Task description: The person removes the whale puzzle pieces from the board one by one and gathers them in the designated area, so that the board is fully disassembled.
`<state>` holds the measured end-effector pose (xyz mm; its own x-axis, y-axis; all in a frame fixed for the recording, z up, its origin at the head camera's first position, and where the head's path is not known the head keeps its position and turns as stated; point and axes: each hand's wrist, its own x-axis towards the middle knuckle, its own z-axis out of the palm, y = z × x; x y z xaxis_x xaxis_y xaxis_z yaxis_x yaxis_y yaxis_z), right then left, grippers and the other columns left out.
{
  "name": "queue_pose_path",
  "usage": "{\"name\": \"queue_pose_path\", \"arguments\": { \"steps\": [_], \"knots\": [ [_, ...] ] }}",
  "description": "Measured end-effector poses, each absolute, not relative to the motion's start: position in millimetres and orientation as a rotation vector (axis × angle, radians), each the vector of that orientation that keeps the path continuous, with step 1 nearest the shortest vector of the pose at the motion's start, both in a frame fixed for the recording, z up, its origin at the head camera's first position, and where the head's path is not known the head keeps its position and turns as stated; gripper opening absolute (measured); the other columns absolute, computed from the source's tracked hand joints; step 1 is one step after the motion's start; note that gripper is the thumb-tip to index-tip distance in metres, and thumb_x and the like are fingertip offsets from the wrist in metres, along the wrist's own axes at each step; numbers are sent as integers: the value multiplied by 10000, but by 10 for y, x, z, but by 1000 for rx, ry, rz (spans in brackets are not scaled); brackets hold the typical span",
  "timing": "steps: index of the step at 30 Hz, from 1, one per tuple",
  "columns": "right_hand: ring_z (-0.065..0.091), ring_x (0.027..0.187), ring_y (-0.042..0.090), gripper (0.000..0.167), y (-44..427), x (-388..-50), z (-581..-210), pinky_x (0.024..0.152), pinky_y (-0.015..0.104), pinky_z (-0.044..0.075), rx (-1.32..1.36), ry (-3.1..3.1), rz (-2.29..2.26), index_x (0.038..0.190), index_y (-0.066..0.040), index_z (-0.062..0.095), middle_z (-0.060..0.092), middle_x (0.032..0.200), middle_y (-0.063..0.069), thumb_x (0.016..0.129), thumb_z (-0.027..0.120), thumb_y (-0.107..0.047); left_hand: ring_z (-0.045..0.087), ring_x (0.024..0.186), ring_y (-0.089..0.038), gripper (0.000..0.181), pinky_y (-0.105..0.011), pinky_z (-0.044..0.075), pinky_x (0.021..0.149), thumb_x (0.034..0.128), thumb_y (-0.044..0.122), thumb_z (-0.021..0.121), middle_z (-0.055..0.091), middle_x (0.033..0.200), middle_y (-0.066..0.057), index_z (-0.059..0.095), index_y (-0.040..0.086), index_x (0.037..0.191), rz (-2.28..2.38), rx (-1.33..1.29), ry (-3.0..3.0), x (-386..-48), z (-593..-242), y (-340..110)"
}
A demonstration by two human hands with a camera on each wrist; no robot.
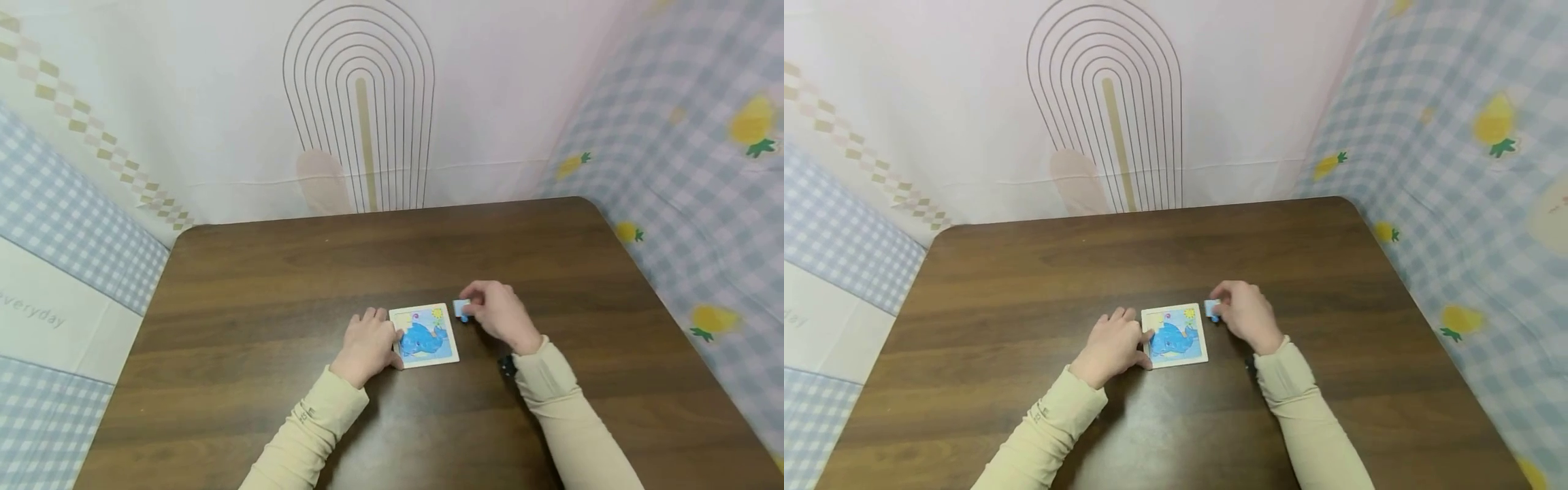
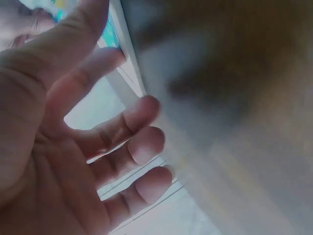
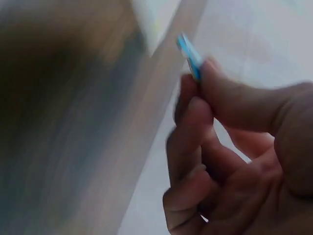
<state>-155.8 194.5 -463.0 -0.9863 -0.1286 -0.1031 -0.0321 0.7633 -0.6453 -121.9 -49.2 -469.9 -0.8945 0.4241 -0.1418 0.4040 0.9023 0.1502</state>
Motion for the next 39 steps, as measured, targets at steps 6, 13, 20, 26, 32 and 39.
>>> {"name": "queue_pose_path", "arguments": {
  "steps": [6,13,20,26,32,39],
  "knots": [
    [599,698,180,186,2329,-1627,-4750,622,326,474,0,2742,-939,985,-9,691,684,832,67,871,728,-151,483,1122,-257,483,-431,405,858,669,425,862,586,1154,-74,761,176,1070,95,672,2904,-1234,-4700,-527],
    [618,705,169,235,2350,-1657,-4761,626,350,455,46,2771,-813,1020,-35,712,707,859,50,872,733,-215,338,1396,-286,575,-514,334,1025,702,417,837,428,1489,-131,708,207,1221,129,666,2844,-1257,-4693,-550],
    [593,693,181,231,2330,-1654,-4780,602,318,446,40,2792,-774,1019,-18,713,703,865,54,869,736,-191,381,1369,-289,595,-510,328,1026,706,401,842,438,1479,-139,695,179,1238,164,656,2831,-1275,-4691,-544],
    [586,669,185,194,2307,-1660,-4779,578,318,435,7,2827,-722,995,-22,715,701,855,62,865,732,-164,450,1300,-303,563,-495,353,984,711,383,846,442,1476,-139,712,161,1211,171,649,2844,-1277,-4702,-530],
    [584,659,183,170,2296,-1655,-4771,590,354,448,-2,2850,-662,978,-51,722,695,829,37,873,726,-184,470,1271,-314,520,-519,352,988,726,369,840,434,1483,-137,725,160,1187,192,632,2839,-1266,-4697,-526],
    [589,637,190,116,2278,-1627,-4784,596,398,472,-57,2928,-627,925,-74,735,694,798,32,865,733,-174,464,1276,-320,522,-528,345,998,729,359,840,427,1487,-138,720,161,1197,202,621,2831,-1269,-4685,-521]
  ]
}}
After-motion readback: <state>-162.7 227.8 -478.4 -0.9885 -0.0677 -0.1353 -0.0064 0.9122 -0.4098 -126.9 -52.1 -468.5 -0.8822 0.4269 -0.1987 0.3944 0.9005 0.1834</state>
